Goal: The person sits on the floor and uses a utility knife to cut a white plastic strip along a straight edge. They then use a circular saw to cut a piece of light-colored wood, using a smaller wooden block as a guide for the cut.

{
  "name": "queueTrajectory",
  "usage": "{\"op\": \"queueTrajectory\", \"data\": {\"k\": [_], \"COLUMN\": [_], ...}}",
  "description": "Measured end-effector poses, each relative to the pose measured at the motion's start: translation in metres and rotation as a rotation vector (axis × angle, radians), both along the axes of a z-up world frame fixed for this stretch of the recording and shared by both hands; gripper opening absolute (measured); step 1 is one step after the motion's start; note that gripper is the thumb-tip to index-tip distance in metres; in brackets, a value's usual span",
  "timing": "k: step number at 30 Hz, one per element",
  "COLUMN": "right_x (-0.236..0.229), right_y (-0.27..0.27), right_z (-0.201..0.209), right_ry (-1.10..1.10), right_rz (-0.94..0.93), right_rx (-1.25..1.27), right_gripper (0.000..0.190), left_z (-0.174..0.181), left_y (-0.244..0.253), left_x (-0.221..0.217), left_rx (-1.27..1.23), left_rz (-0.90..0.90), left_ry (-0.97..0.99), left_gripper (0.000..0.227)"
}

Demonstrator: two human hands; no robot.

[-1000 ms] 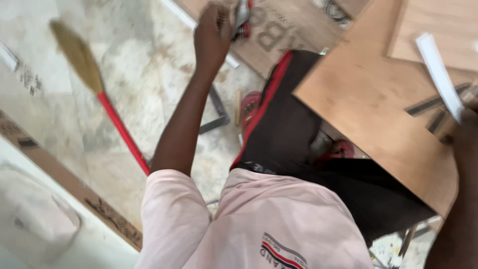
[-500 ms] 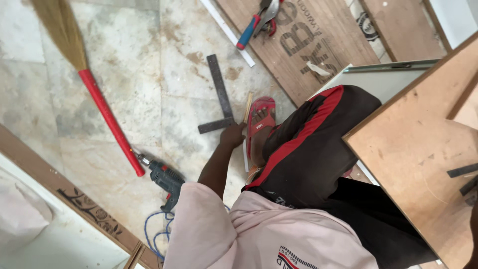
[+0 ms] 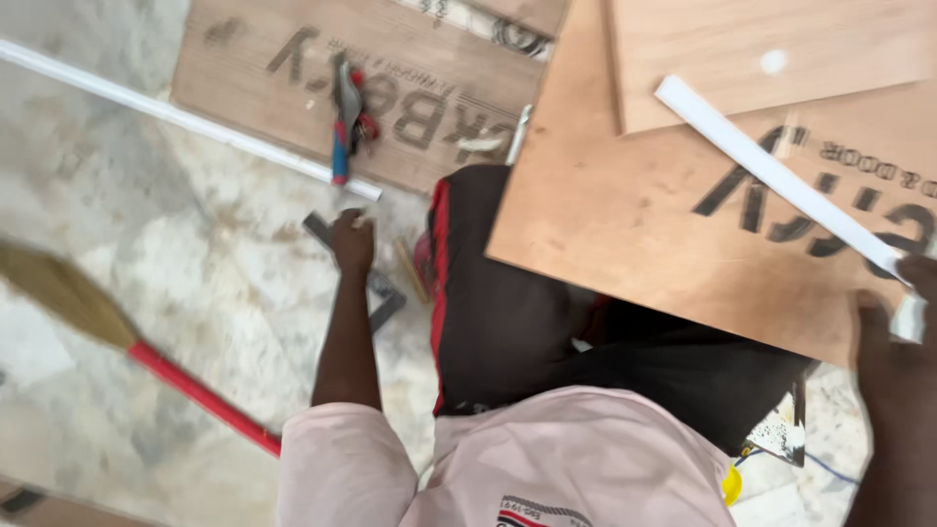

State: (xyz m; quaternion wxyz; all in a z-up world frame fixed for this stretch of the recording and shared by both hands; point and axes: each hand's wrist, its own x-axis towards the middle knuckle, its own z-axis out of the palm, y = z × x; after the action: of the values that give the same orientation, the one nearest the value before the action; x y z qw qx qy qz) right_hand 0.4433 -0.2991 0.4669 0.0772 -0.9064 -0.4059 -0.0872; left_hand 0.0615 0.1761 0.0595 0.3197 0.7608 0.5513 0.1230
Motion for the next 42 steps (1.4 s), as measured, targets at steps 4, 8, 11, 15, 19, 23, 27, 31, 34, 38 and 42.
{"op": "queueTrajectory", "data": {"k": [4, 8, 11, 15, 19, 23, 27, 31, 34, 38, 42], "right_x": [-0.021, -0.029, -0.029, -0.015, -0.010, -0.006, -0.023, -0.043, -0.055, -0.046, 0.008], "right_y": [0.065, 0.118, 0.138, 0.148, 0.155, 0.165, 0.164, 0.172, 0.159, 0.101, 0.021], "right_z": [0.011, 0.036, 0.048, 0.056, 0.059, 0.063, 0.050, 0.029, 0.026, 0.037, 0.040], "right_ry": [-0.012, 0.040, 0.032, 0.032, 0.005, 0.240, 0.597, 1.022, 1.202, 1.118, 1.156], "right_rz": [-0.034, -0.132, -0.201, -0.207, -0.190, -0.303, -0.264, 0.136, 0.230, -0.386, -0.410], "right_rx": [-0.020, -0.024, -0.031, 0.012, 0.041, 0.379, 0.557, 0.758, 1.001, 1.217, 1.439], "right_gripper": [0.034, 0.035, 0.030, 0.022, 0.019, 0.019, 0.027, 0.056, 0.057, 0.037, 0.033], "left_z": [0.010, -0.008, -0.026, -0.046, -0.037, 0.024, 0.195, 0.332, 0.389, 0.406, 0.380], "left_y": [0.052, 0.091, 0.106, 0.114, 0.113, 0.106, 0.055, -0.047, -0.140, -0.218, -0.243], "left_x": [0.020, 0.035, 0.051, 0.058, 0.038, 0.008, 0.035, 0.117, 0.183, 0.256, 0.324], "left_rx": [0.032, 0.031, -0.113, -0.044, -0.321, -0.317, -0.180, -0.211, -0.081, 0.057, 0.483], "left_rz": [0.023, 0.070, 0.093, 0.033, 0.163, 0.237, 0.056, -0.286, -0.708, -1.131, -1.269], "left_ry": [0.149, 0.189, 0.197, 0.180, -0.137, -0.543, -0.474, -0.409, -0.506, -0.632, -0.668], "left_gripper": [0.062, 0.071, 0.069, 0.048, 0.040, 0.033, 0.042, 0.050, 0.036, 0.057, 0.092]}}
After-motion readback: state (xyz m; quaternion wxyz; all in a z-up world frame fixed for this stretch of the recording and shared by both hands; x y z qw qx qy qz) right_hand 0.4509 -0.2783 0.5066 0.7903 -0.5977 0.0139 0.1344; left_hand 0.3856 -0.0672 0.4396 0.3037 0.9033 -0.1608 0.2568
